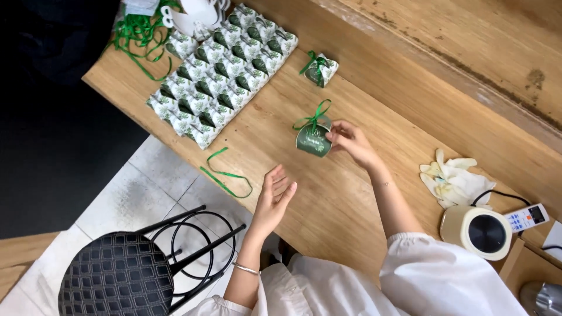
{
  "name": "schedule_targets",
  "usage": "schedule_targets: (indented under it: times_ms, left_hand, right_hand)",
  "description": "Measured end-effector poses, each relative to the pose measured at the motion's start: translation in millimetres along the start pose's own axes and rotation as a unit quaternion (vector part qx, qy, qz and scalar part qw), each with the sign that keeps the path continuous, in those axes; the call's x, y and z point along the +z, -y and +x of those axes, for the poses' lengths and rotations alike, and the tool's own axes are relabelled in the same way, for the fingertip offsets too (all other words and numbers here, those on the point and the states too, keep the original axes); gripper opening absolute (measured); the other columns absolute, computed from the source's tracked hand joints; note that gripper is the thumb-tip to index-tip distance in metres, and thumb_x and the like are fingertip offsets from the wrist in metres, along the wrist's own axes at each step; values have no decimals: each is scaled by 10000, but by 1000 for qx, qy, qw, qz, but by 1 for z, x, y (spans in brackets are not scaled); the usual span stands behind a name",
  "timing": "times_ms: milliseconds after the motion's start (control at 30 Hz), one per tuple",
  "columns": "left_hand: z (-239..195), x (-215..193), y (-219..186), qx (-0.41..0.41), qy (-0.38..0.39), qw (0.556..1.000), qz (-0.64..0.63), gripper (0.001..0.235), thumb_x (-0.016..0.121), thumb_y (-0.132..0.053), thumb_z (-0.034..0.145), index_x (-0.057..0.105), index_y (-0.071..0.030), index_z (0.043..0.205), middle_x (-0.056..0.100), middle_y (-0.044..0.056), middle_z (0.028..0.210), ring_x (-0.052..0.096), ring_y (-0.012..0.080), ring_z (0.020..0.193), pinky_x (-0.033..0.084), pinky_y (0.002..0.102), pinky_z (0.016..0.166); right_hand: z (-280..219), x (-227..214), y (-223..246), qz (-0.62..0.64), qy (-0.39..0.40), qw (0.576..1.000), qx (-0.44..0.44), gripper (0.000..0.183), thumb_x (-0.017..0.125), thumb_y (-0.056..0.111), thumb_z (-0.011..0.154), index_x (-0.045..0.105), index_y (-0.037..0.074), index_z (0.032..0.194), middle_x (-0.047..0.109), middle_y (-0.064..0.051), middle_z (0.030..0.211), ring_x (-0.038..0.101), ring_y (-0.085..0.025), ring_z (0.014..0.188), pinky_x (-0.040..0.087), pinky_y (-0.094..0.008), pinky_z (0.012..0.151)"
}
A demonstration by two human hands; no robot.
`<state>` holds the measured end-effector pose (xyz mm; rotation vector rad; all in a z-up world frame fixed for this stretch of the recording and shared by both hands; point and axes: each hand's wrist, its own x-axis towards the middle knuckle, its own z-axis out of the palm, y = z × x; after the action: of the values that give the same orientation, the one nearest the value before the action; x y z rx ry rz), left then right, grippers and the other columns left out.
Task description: Organizing packaged gift boxes by placing them onto display shelves and cleaning the workspace.
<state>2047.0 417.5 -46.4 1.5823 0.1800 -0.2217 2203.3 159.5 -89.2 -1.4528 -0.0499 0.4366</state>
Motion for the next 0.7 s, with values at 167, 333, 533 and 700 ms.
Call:
schedule_targets:
  times_ms: [167, 333, 533, 700]
  left_hand:
    - [-18, -17, 12, 33, 8, 985, -171, 845, 641, -357, 1018, 136, -71, 1633, 357, 130, 1600, 446, 242, 1455, 439, 361, 1145]
    - [-67, -39, -4, -13, -26, 975, -218, 924, 707, -311, 928, 165, -59, 1633, 483, 109, 1427, 534, 169, 1198, 506, 327, 926]
    - [-180, -95, -5, 19, -154, 949, -274, 749, 768, -239, 915, 437, 41, 1526, 671, 25, 1211, 615, 67, 1009, 466, 228, 751]
    - [-305, -132, 24, 77, -266, 901, -333, 695, 785, -134, 865, 490, 8, 1477, 685, 55, 1257, 651, 105, 1079, 518, 242, 789]
  right_hand:
    - [-66, 67, 26, -19, 65, 998, -14, 401, 648, 289, 958, 626, 8, 1243, 702, -15, 1090, 641, -112, 999, 551, -298, 856]
    - [-97, 117, 20, -68, 103, 992, -40, 403, 668, 295, 979, 664, -18, 1233, 626, -2, 945, 567, -98, 890, 510, -280, 791]
    - [-125, 216, 11, -90, 241, 963, -77, 485, 706, 343, 939, 650, -8, 1269, 597, 12, 921, 523, -88, 851, 450, -243, 763]
    - [-192, 333, 8, 3, 409, 910, -70, 782, 705, 471, 926, 445, 18, 1506, 542, -39, 1326, 532, -145, 1313, 421, -288, 1105]
